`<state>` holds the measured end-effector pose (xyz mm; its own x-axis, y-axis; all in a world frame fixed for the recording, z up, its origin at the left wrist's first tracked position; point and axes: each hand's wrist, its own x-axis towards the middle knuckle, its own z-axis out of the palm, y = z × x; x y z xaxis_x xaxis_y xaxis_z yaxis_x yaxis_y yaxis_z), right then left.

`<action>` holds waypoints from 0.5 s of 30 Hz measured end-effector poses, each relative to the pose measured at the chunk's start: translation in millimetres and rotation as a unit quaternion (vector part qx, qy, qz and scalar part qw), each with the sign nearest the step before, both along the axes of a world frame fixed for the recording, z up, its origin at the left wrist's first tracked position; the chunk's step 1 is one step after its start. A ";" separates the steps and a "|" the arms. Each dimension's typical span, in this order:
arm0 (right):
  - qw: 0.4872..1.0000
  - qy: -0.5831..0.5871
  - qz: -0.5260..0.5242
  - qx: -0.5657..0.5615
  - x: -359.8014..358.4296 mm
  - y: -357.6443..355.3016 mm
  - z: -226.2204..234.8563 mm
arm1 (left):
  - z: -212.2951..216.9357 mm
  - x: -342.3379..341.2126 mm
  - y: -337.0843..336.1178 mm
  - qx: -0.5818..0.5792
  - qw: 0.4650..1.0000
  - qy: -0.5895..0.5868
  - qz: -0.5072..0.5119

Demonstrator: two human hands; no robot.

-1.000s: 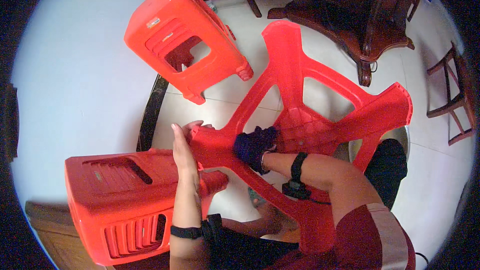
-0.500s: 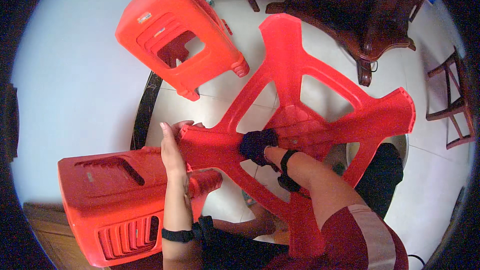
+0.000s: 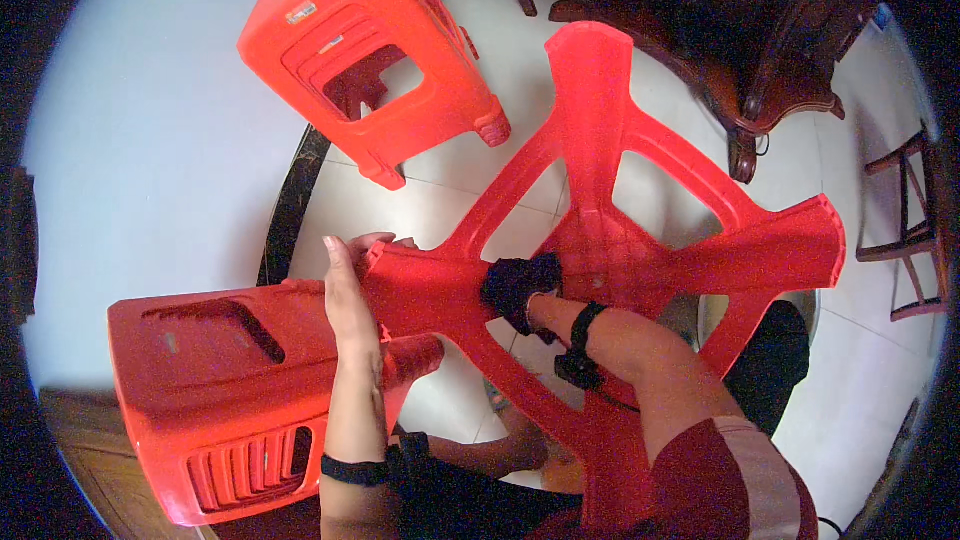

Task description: Cleaning red plastic stools with a cloth and basin of water.

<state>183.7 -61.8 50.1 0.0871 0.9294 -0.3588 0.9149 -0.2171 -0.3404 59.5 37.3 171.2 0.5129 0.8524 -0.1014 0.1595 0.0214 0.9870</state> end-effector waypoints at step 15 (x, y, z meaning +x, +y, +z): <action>0.788 0.047 0.139 0.597 -5.5 16.9 135.4 | -13.5 0.2 1.9 -0.120 0.986 -0.058 0.098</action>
